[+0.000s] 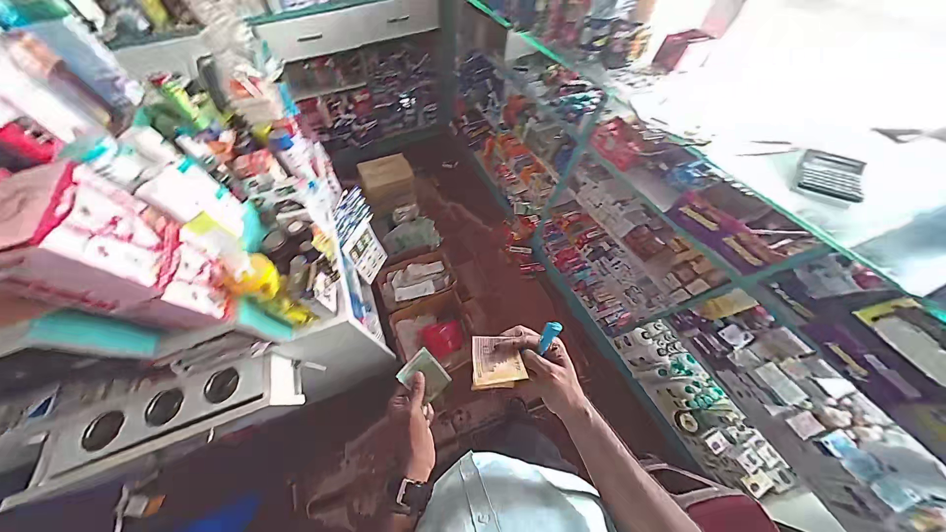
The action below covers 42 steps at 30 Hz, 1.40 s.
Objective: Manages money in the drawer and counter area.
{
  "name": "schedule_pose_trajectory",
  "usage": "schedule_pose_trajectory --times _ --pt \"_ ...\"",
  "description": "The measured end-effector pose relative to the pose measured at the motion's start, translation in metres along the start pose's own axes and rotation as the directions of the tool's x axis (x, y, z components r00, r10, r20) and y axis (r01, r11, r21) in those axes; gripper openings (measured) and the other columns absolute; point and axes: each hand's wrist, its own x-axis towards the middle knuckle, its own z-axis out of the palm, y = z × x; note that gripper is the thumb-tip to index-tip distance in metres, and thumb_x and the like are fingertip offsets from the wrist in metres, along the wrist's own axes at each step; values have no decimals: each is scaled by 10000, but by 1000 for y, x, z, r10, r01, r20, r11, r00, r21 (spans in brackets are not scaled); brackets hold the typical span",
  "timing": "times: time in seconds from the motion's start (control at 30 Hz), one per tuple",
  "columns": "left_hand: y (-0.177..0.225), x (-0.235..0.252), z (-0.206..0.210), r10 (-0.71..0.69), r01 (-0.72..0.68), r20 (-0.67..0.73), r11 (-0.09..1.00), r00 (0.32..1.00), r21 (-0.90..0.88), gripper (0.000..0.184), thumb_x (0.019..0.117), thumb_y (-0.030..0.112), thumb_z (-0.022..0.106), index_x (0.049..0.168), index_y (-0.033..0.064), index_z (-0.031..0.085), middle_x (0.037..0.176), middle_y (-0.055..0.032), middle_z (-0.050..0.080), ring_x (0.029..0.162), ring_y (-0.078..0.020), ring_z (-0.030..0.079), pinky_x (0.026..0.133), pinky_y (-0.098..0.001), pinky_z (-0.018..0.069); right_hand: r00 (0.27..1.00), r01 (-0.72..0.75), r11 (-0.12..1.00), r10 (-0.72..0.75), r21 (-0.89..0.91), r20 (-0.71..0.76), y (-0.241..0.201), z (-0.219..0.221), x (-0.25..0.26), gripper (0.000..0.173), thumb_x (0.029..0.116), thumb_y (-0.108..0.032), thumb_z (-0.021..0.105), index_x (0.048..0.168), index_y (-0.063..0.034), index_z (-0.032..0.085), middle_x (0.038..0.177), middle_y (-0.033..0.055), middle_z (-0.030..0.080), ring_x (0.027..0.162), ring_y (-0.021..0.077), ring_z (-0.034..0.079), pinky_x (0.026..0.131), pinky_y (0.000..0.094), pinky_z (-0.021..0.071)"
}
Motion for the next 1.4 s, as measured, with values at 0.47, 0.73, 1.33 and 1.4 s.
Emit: schedule_pose_trajectory --times 0.47,0.73,1.33,1.4 --pt "-86 -47 376 -150 45 653 984 743 174 84 913 -28 696 967 18 743 817 -28 732 538 5 512 474 -154 409 909 -9 997 38 72 -416 -120 -299 -27 148 806 -141 862 938 -110 800 903 19 775 781 53 719 699 222 606" --pt "-131 -59 501 -382 208 819 924 429 321 102 839 -31 766 817 63 736 732 -23 704 520 -5 533 444 -162 419 660 86 970 -228 -229 -716 -130 -385 -31 136 827 0 805 950 -54 782 965 33 769 852 71 715 758 230 603" --pt "-173 -17 763 -645 494 741 713 187 497 259 1126 203 325 1213 93 543 792 -49 667 493 -62 544 408 -188 441 572 41 960 -249 -276 -782 -185 -535 13 210 870 -184 807 1079 -193 783 970 -48 770 798 13 703 704 194 600" --pt "-177 -22 779 -642 463 749 721 164 516 268 1117 195 345 1176 84 581 751 -42 666 466 -43 523 402 -173 426 627 20 949 -258 -316 -735 -187 -548 19 134 829 -175 833 954 -214 805 1026 -46 775 941 49 720 822 231 606"
